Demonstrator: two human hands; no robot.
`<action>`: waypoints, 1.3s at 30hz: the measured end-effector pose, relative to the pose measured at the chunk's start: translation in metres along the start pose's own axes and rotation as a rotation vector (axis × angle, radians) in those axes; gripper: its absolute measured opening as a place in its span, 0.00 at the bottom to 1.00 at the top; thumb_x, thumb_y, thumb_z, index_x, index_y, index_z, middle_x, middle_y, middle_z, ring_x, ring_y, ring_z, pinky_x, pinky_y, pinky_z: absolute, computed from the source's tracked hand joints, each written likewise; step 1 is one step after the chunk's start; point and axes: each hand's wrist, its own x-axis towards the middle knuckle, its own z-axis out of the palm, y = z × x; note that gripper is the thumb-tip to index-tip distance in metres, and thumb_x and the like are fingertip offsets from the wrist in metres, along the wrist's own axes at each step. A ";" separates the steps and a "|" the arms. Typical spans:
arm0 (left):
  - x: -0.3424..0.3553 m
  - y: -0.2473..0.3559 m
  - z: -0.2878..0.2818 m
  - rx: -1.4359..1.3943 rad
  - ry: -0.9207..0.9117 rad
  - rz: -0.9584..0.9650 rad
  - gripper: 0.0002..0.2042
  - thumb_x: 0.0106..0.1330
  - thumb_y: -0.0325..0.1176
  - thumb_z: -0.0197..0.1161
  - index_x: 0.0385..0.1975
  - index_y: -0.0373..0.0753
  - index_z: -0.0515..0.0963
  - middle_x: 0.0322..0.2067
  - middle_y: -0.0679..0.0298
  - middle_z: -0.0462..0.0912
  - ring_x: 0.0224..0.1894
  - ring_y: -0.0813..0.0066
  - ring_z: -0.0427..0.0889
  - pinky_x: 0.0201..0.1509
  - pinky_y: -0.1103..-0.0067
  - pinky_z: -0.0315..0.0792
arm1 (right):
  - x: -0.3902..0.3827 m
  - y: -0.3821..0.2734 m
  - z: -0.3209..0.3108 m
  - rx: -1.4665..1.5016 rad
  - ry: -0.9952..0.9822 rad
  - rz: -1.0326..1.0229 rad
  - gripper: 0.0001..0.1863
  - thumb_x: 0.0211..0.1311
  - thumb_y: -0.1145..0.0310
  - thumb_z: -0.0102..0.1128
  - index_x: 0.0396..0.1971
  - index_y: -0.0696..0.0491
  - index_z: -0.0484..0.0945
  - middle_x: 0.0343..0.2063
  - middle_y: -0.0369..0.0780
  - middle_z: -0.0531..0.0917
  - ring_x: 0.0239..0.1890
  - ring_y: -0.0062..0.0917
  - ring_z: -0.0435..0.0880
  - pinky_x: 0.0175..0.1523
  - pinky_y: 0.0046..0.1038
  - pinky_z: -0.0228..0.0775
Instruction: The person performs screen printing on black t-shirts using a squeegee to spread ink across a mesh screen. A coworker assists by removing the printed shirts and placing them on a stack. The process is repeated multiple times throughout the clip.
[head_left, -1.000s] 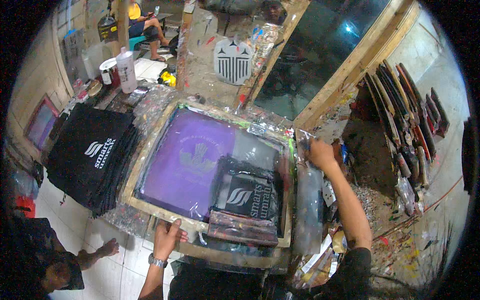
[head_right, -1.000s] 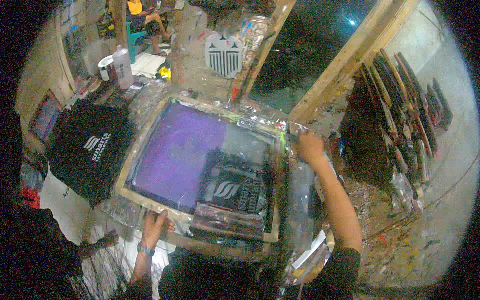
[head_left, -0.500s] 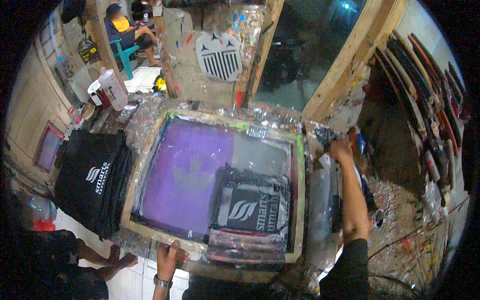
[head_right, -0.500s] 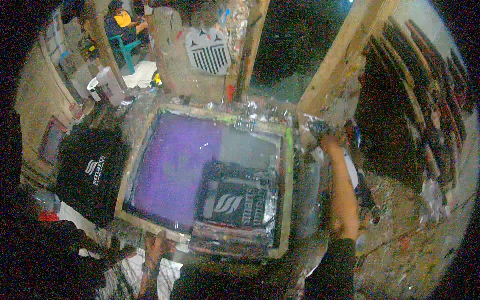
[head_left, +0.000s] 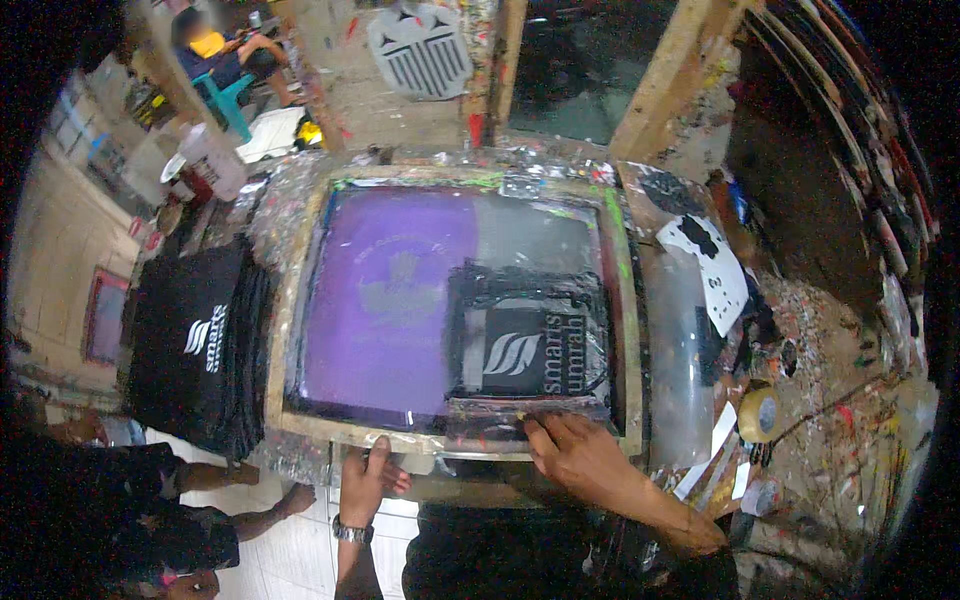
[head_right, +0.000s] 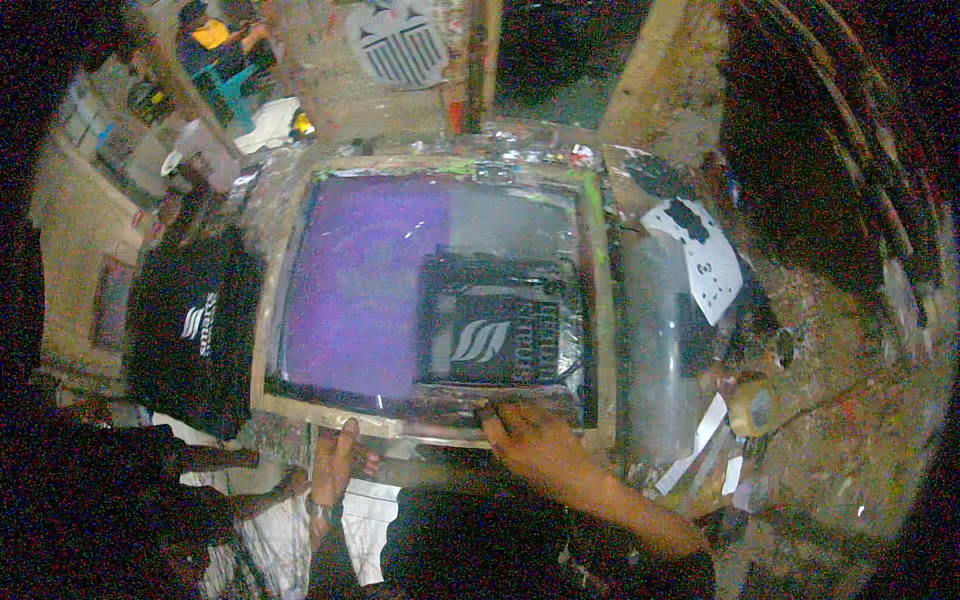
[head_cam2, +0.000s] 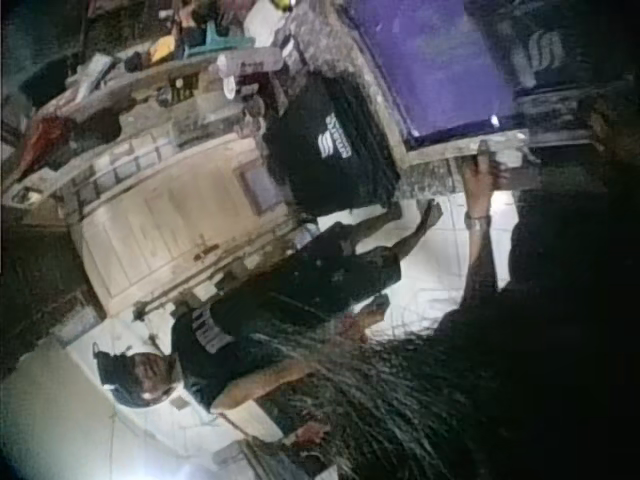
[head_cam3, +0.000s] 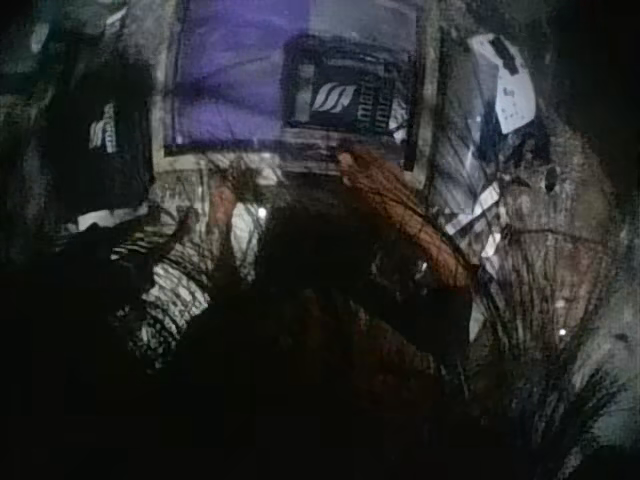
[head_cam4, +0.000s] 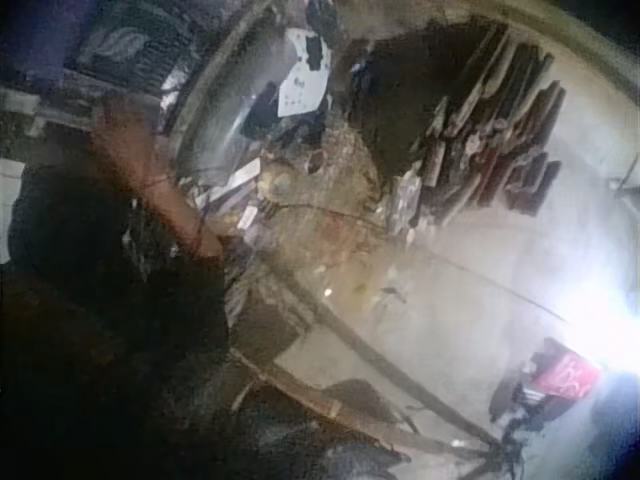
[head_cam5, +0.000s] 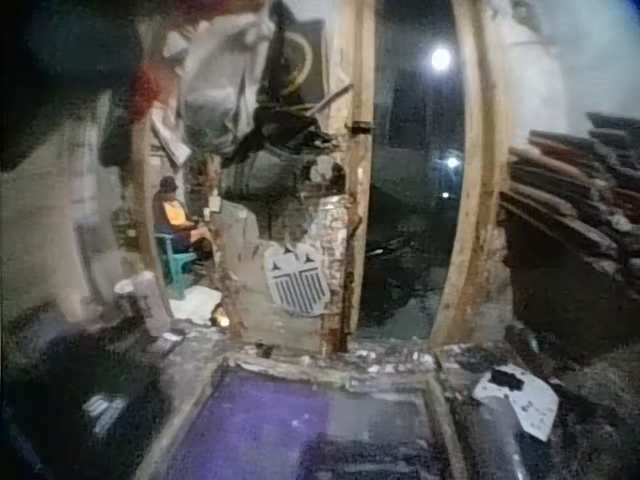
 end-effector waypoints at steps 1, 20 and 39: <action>-0.001 -0.003 -0.004 0.012 0.002 -0.040 0.28 0.77 0.52 0.57 0.41 0.23 0.74 0.20 0.50 0.83 0.20 0.64 0.86 0.23 0.75 0.80 | 0.011 -0.001 -0.003 -0.025 0.044 -0.014 0.33 0.57 0.54 0.71 0.57 0.59 0.74 0.45 0.46 0.80 0.49 0.41 0.81 0.58 0.45 0.70; 0.025 0.025 0.004 1.420 0.102 0.691 0.53 0.43 0.61 0.78 0.73 0.45 0.66 0.76 0.50 0.57 0.79 0.44 0.49 0.76 0.38 0.40 | 0.171 0.124 -0.046 -0.217 0.146 0.237 0.24 0.61 0.45 0.68 0.43 0.49 0.76 0.30 0.43 0.86 0.28 0.44 0.87 0.31 0.44 0.76; 0.036 -0.030 -0.017 1.527 0.404 1.044 0.44 0.56 0.72 0.64 0.71 0.57 0.68 0.77 0.49 0.54 0.78 0.34 0.43 0.71 0.28 0.42 | 0.069 0.028 -0.010 -0.132 0.124 0.170 0.20 0.46 0.55 0.73 0.32 0.49 0.74 0.25 0.38 0.79 0.28 0.33 0.84 0.34 0.36 0.73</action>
